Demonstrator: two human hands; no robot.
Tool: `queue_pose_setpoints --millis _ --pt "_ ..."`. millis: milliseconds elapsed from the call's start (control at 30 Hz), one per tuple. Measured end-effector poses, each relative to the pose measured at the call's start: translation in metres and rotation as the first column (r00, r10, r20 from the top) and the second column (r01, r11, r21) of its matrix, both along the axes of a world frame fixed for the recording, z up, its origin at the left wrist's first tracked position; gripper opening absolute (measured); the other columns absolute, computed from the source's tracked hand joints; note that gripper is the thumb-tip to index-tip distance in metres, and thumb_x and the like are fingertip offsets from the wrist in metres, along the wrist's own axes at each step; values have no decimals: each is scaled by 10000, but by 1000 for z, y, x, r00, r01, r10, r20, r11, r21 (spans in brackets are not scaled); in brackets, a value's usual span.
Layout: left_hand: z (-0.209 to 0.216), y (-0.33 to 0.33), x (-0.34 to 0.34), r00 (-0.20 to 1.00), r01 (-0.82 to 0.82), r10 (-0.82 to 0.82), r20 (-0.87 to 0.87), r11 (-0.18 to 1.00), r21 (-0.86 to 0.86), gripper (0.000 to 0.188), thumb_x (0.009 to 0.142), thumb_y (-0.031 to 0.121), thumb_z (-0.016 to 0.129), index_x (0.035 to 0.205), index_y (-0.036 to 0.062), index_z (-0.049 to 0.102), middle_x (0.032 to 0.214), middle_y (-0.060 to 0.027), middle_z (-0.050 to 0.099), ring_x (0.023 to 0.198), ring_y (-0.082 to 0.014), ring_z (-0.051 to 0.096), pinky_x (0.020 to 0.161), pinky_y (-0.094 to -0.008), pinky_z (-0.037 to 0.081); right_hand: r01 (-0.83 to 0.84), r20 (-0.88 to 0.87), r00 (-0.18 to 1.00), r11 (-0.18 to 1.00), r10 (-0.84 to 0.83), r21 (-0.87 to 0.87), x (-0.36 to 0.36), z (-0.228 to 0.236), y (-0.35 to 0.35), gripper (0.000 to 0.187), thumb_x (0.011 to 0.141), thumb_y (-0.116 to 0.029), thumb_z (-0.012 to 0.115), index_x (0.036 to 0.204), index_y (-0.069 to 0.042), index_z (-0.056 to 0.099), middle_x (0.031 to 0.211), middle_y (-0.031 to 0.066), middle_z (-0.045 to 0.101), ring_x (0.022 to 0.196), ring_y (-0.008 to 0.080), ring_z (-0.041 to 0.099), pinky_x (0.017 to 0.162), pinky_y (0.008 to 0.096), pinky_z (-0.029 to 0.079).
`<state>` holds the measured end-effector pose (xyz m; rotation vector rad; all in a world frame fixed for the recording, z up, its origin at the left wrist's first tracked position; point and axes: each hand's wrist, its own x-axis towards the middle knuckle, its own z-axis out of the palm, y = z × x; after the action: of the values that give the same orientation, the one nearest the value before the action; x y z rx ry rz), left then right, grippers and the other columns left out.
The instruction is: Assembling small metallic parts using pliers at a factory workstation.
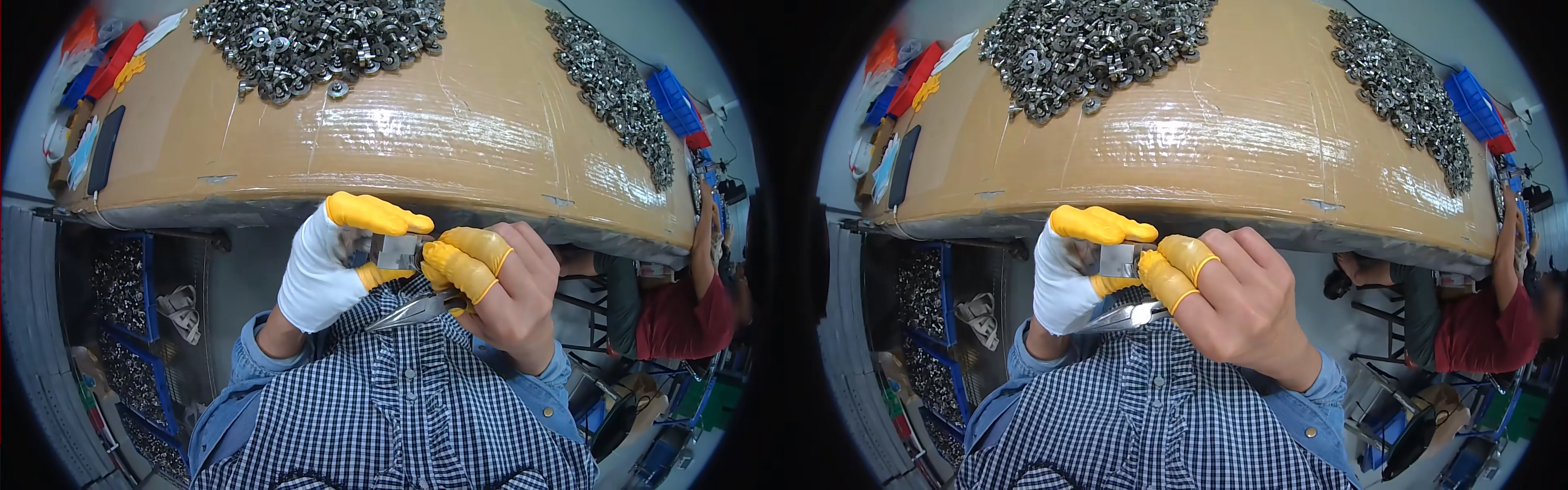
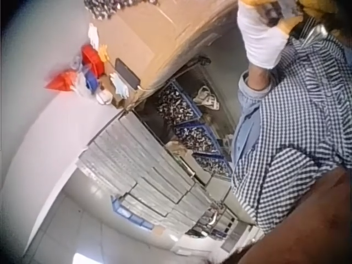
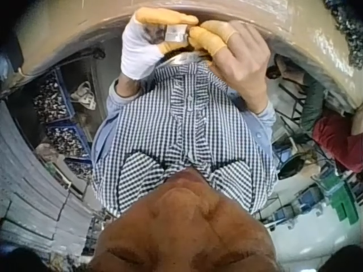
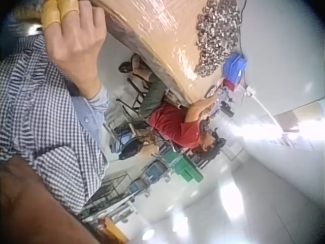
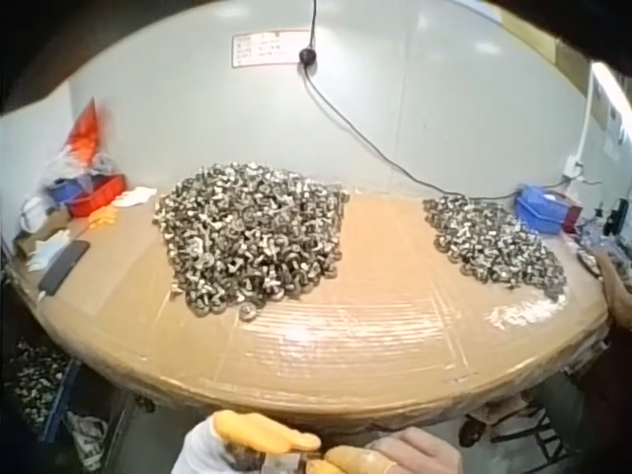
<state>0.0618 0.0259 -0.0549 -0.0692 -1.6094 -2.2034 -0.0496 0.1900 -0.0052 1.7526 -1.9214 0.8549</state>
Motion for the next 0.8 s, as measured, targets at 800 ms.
queue_pose_setpoints --millis 800 --pt "23 8 -2 920 -279 299 252 954 -110 468 716 -82 660 1141 62 530 1093 -88 609 962 -160 597 913 -282 468 172 333 913 964 -234 203 -24 -8 -5 296 604 -36 689 765 -38 441 726 72 457 642 206 399 577 304 361"
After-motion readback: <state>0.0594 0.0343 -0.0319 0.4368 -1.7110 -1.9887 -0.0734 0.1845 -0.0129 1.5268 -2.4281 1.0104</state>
